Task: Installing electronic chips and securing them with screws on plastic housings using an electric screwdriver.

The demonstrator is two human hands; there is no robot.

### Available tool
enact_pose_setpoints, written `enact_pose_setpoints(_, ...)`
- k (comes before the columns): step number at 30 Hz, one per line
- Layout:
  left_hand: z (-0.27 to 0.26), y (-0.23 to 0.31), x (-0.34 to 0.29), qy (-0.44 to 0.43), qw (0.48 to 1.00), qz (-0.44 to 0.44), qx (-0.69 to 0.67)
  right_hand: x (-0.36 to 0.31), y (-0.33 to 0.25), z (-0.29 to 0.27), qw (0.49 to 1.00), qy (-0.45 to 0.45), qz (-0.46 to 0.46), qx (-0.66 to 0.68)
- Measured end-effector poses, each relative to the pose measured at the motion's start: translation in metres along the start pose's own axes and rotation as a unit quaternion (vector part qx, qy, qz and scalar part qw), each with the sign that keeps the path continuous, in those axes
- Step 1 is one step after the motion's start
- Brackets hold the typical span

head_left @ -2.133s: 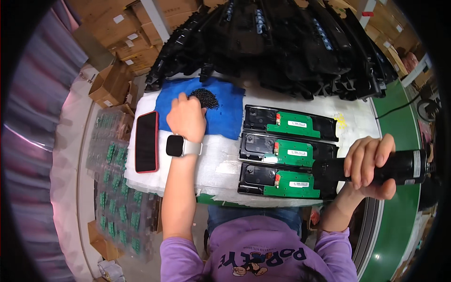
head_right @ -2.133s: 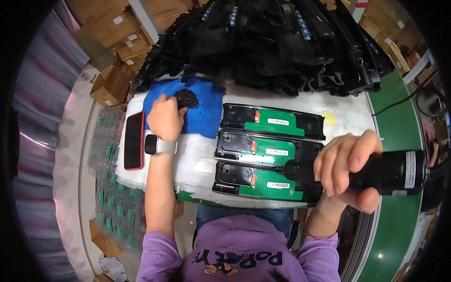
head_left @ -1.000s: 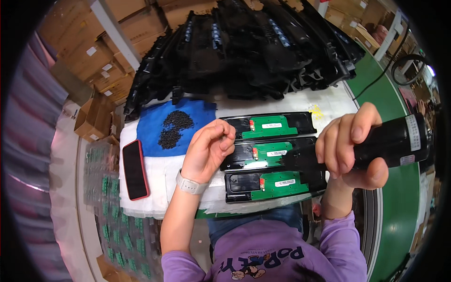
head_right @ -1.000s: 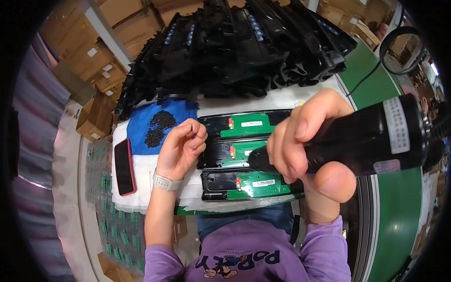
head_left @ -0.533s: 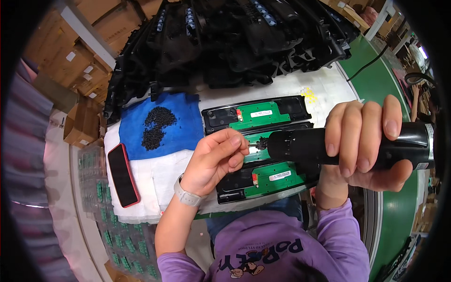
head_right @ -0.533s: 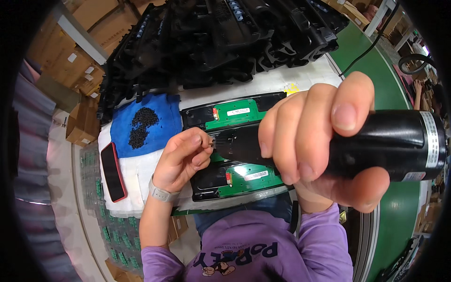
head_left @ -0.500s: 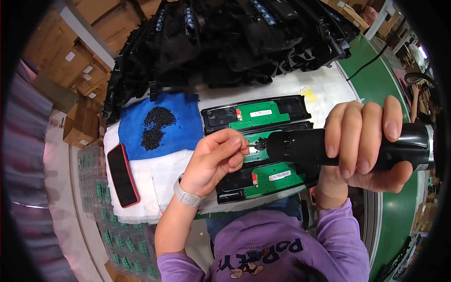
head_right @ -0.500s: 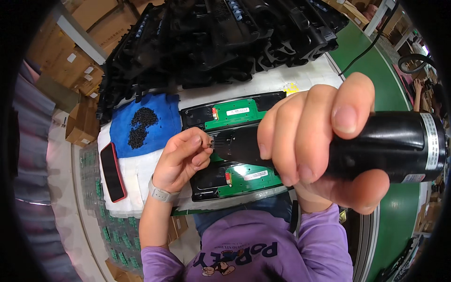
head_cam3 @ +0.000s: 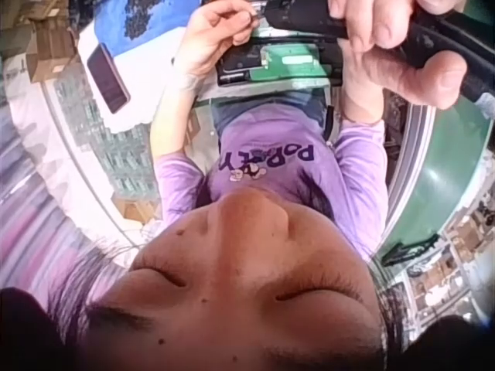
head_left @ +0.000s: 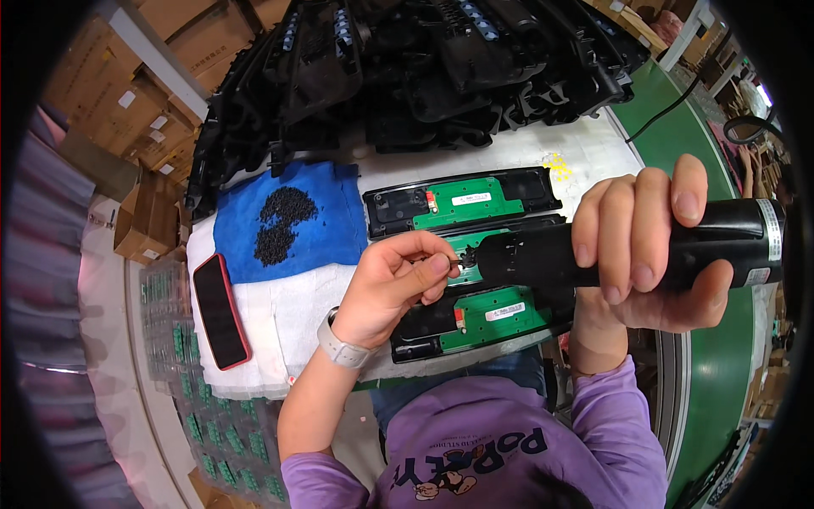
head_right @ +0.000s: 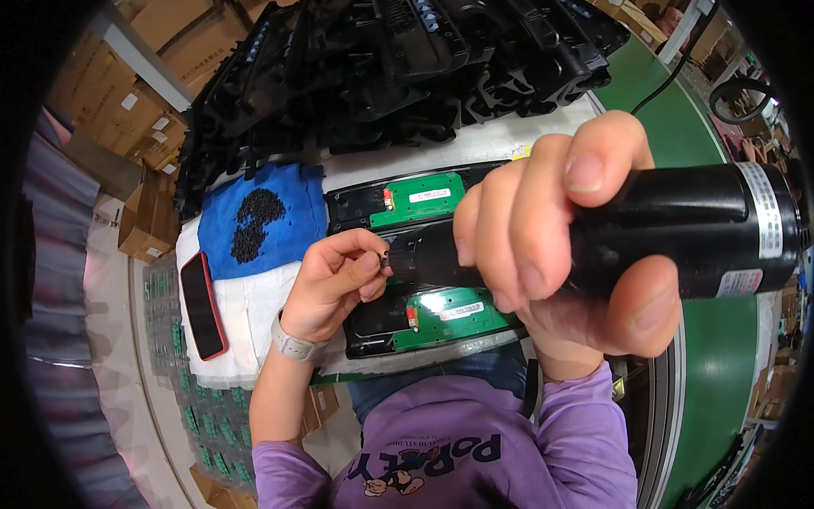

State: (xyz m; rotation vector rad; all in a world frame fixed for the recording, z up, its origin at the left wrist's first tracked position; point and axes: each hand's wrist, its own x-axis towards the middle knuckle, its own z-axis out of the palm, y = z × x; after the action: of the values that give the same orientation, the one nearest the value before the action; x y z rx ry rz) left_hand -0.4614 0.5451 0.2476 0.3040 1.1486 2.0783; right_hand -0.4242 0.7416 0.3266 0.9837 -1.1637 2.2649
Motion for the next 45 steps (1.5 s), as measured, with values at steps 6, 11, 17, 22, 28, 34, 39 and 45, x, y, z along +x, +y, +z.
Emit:
enact_pose_setpoints(6,0.000,-0.003,0.001,0.015,0.999,0.012,0.033,0.002,-0.006,0.001,1.000,0.026,-0.013,0.000)
enact_pose_setpoints(11,0.000,-0.004,0.002,0.019,0.998,0.018,0.053,0.001,-0.004,-0.001,1.000,0.017,-0.003,0.015)
enact_pose_setpoints(17,-0.001,-0.002,0.002,0.011,1.000,0.020,0.022,0.000,-0.005,-0.001,1.000,0.025,-0.011,0.006)
enact_pose_setpoints(22,-0.002,-0.004,0.002,0.027,1.000,0.010,-0.012,0.001,-0.004,-0.002,1.000,0.025,-0.010,0.009)
enact_pose_setpoints(28,-0.004,-0.005,0.003,-0.006,1.000,0.000,-0.028,0.000,-0.003,-0.002,1.000,0.025,-0.010,0.013)
enact_pose_setpoints(34,-0.005,-0.005,0.003,-0.009,0.999,0.004,-0.034,0.000,-0.001,-0.005,1.000,0.004,0.006,0.022)
enact_pose_setpoints(39,-0.001,-0.004,0.004,-0.007,1.000,0.006,-0.019,0.000,0.000,-0.007,1.000,-0.005,0.013,0.022)
enact_pose_setpoints(45,0.001,-0.003,0.002,0.006,1.000,0.010,0.012,-0.001,0.000,-0.009,0.999,-0.013,0.024,0.032)
